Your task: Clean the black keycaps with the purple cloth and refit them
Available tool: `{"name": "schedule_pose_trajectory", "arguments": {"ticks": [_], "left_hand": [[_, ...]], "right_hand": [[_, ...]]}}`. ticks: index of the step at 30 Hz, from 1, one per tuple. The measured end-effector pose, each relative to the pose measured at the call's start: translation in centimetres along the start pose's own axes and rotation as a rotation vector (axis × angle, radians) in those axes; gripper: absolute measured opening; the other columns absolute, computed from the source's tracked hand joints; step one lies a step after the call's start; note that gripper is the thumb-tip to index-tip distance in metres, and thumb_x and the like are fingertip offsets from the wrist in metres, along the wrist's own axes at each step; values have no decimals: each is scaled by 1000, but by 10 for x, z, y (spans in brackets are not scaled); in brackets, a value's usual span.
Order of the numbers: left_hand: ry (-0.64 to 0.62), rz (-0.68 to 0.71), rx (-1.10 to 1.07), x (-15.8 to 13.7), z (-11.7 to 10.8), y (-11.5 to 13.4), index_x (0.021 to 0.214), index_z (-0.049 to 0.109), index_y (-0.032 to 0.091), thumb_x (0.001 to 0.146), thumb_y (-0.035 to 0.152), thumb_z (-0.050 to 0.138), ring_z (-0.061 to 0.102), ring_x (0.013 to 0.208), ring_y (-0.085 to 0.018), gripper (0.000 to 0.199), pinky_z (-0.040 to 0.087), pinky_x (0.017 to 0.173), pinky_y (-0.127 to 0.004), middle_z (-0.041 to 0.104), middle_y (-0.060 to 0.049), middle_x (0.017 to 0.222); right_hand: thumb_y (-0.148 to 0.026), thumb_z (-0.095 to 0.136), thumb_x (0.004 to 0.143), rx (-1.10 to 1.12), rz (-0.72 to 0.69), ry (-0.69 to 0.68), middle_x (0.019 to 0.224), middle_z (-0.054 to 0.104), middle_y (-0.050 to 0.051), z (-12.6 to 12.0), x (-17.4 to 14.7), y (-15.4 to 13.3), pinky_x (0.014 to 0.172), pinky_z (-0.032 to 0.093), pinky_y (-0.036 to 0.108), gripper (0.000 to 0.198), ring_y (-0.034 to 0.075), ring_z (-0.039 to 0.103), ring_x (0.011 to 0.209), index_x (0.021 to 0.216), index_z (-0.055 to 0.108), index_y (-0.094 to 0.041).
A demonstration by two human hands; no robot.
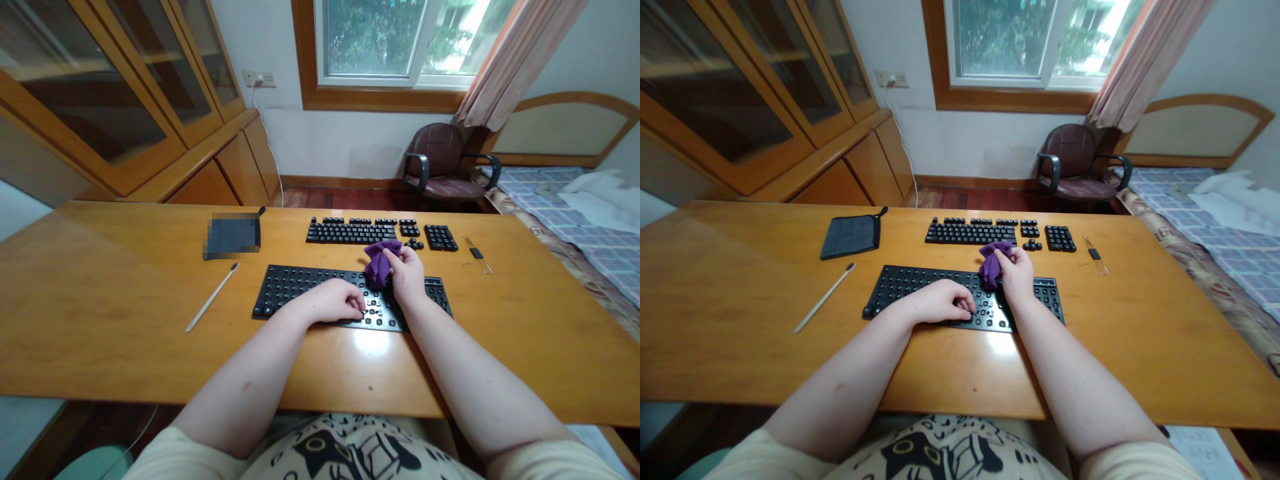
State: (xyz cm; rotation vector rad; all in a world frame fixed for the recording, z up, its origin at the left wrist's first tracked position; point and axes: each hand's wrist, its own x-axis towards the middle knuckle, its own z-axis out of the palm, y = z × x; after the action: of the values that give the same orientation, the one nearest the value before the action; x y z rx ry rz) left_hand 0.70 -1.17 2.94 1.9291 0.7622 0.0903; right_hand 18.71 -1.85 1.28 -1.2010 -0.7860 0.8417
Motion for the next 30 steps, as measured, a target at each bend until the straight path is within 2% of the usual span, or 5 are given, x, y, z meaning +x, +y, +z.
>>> {"name": "schedule_pose_trajectory", "arguments": {"ticks": [8,12,19,26,30], "left_hand": [[13,91,199,0,0,3,85,72,24,67,24,61,61,71,-13,21,43,67,-21,69,1,79],[-3,139,279,0,-1,3,89,71,26,68,25,59,60,74,-14,24,42,71,-22,69,1,83],[-3,211,330,0,-1,1,91,71,25,69,25,59,59,80,-16,25,42,76,-24,66,-1,87],[41,139,387,-4,4,9,81,68,22,63,22,61,58,73,-17,19,43,67,-24,65,-1,79],[44,153,434,-4,5,11,79,68,22,62,22,62,58,74,-17,17,41,67,-25,66,-1,79]], "right_hand": [[-35,67,68,-10,-14,-14,50,56,-5,-1,3,7,41,43,22,24,9,50,40,71,50,-18],[-36,68,68,1,-17,-22,47,53,-6,-2,4,9,41,42,22,26,9,48,39,71,50,-18],[-35,68,68,3,-9,-16,48,53,-6,-2,3,8,39,40,20,25,8,49,39,71,50,-18],[-34,67,69,-34,-10,-13,48,53,-6,-1,1,4,41,43,23,24,10,50,40,69,49,-19],[-33,68,69,-32,-3,-9,47,52,-6,-1,1,4,41,44,22,24,9,50,39,69,48,-18]]}}
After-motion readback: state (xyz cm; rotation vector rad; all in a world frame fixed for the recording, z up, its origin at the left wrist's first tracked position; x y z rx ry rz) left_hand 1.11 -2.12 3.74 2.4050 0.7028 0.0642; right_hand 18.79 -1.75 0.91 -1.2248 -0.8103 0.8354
